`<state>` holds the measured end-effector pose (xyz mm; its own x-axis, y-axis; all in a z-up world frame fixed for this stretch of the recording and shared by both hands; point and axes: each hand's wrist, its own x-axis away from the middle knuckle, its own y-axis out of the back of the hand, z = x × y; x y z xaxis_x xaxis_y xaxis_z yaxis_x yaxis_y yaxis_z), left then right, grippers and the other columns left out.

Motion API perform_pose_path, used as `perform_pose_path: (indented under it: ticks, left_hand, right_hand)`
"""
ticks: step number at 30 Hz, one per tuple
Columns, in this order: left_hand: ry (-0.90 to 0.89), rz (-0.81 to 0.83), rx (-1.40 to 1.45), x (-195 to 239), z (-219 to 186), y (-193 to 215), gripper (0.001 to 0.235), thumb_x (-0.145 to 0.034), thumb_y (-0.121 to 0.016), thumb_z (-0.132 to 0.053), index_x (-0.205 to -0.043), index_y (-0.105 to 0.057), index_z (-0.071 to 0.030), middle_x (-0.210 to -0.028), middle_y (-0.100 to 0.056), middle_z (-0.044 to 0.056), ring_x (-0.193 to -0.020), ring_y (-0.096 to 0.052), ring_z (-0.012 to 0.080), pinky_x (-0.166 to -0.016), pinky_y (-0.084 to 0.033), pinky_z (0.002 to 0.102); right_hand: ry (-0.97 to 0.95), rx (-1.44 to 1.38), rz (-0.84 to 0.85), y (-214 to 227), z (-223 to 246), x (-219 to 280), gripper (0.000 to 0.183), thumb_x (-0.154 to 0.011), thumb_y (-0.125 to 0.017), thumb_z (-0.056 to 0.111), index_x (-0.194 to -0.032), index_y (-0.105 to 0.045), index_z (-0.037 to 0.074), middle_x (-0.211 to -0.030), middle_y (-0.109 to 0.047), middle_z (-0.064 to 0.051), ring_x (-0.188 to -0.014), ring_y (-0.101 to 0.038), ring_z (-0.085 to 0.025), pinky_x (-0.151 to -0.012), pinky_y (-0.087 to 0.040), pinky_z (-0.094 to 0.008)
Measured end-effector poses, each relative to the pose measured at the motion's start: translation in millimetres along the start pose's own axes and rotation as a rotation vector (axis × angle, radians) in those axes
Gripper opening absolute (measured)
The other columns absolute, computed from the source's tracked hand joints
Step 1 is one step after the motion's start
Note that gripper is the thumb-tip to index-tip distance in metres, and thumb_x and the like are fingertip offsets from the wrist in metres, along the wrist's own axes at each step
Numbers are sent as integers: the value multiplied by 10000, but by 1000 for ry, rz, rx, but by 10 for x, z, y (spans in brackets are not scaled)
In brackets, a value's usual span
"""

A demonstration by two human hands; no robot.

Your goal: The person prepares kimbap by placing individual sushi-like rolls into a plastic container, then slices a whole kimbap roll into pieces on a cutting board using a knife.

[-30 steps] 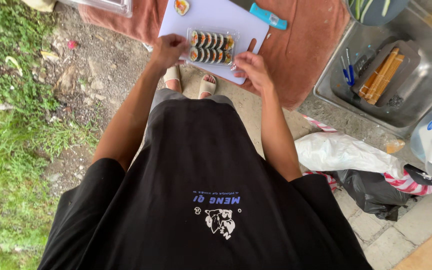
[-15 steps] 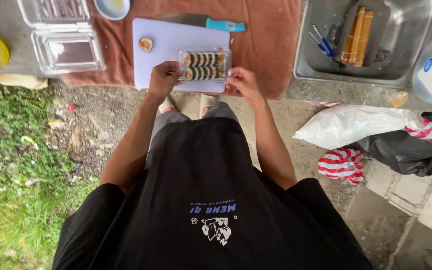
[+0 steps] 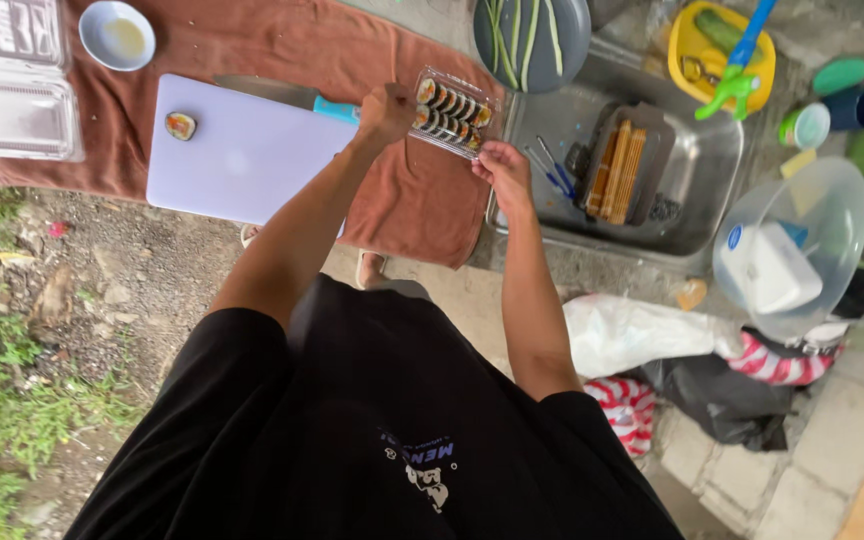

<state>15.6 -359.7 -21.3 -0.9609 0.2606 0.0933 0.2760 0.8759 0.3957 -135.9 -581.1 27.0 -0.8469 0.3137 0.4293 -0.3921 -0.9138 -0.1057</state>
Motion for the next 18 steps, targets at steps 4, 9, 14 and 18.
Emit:
perform_pose_path:
  ticks: [4,9,14,18]
  left_hand:
    - [-50,-38,-179,-75,-123,-114,171,-863,-623,-181,-885,-766,-90,-902,-717,222,-838,-701,425,-718,-579,483]
    - [-67,-159,-59,220,-348,119,256,-892,-628,-190,-1073,-712,-30,-944,-709,284,-903,-709,457,-771,-584,505]
    - [-124,-330,136,1339,-1076,493,520,-981,-608,-248,-1450,-531,-37,-1378,-608,303,-1269,-595,458,-1068,-491,500]
    - [-483,-321,60,2177,-1278,832,468,-1036,-593,-267,-1476,-553,-114,-1605,-427,253,-1550,-309,417,-1266,-279,512]
  right_hand:
    - [-20,37,38,96,96,-95,202,-967,-673,7,-1164,-638,-14,-973,-700,-94,-848,-716,-181,-751,-629,-302]
    - [-11,161,-100,147,47,-87,276,-959,-699,77,-1208,-598,18,-971,-697,-84,-809,-700,-188,-660,-601,-295]
    - [108,-12,-140,-308,-103,227,375,-1067,-570,321,-1311,-575,36,-1133,-681,-104,-891,-691,-194,-698,-592,-327]
    - [157,-120,679,-1562,-56,733,551,-1010,-442,468,-1471,-412,167,-1390,-567,-66,-1241,-620,-226,-1106,-523,-402]
